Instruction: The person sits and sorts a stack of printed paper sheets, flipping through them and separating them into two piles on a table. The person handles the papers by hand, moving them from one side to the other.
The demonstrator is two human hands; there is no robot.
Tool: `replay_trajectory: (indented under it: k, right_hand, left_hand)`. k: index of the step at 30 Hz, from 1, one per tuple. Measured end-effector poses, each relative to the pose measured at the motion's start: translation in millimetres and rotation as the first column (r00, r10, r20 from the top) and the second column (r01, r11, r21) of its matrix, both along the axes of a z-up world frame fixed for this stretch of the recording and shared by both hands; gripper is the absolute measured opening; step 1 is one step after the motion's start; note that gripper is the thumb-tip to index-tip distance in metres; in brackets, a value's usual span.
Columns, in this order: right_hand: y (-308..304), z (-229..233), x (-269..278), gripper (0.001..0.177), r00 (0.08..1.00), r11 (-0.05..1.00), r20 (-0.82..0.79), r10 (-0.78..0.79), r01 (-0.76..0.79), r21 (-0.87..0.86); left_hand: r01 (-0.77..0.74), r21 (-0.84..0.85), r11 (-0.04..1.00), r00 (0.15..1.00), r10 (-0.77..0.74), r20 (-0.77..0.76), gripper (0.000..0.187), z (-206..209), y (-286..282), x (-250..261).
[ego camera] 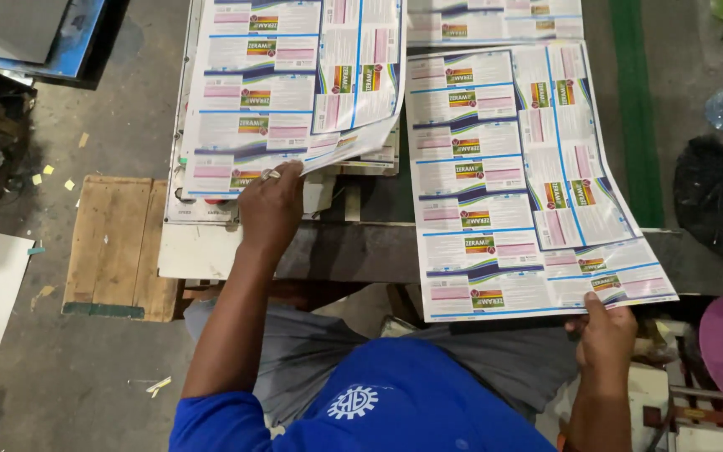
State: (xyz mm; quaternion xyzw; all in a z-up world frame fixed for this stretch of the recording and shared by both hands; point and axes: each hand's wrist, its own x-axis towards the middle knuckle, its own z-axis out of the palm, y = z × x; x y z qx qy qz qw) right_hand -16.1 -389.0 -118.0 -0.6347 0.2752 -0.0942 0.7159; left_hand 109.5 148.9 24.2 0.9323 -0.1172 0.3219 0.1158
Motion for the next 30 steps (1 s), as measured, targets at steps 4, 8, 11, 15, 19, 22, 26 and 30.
replay_trajectory:
  k: [4, 8, 11, 15, 19, 22, 26, 30]
  right_hand:
    - [16, -9, 8, 0.022, 1.0, 1.0, 0.001, 0.028, -0.028, 0.013]
    - [33, -13, 49, 0.024, 0.994, 0.994, 0.009, 0.106, -0.106, -0.003]
    - [38, -14, 98, 0.024, 0.982, 0.982, 0.043, 0.186, -0.187, 0.005]
    - [47, 6, 139, 0.024, 0.961, 0.959, 0.056, 0.271, -0.274, 0.07]
    - [43, -7, 128, 0.031, 0.963, 0.961, 0.038, 0.268, -0.27, 0.068]
    - [59, -12, 99, 0.05, 0.978, 0.972, -0.032, 0.208, -0.203, 0.119]
    - [119, 10, 63, 0.049, 0.876, 0.86, 0.049, 0.48, -0.481, 0.171]
    - [144, -3, 62, 0.034, 0.783, 0.739, 0.169, 0.599, -0.622, 0.261]
  left_hand:
    - [-0.013, -0.068, 0.998, 1.0, 0.012, -0.017, 0.018, 17, -14, -23]
    - [0.007, -0.116, 0.993, 1.0, -0.008, -0.008, 0.02, 12, -28, -37]
    - [0.013, -0.135, 0.991, 1.0, -0.016, -0.025, 0.02, 8, -34, -44]
    - [0.033, -0.169, 0.985, 0.999, -0.038, -0.027, 0.025, 17, -40, -55]
    - [0.068, -0.194, 0.979, 0.998, -0.068, 0.007, 0.032, 36, -46, -70]
    - [0.171, -0.235, 0.957, 0.984, -0.179, -0.016, 0.036, 28, -61, -71]
    - [0.362, -0.249, 0.898, 0.92, -0.388, -0.061, 0.035, -13, -106, -67]
    - [0.454, -0.128, 0.882, 0.858, -0.471, -0.204, 0.042, -27, -149, -70]
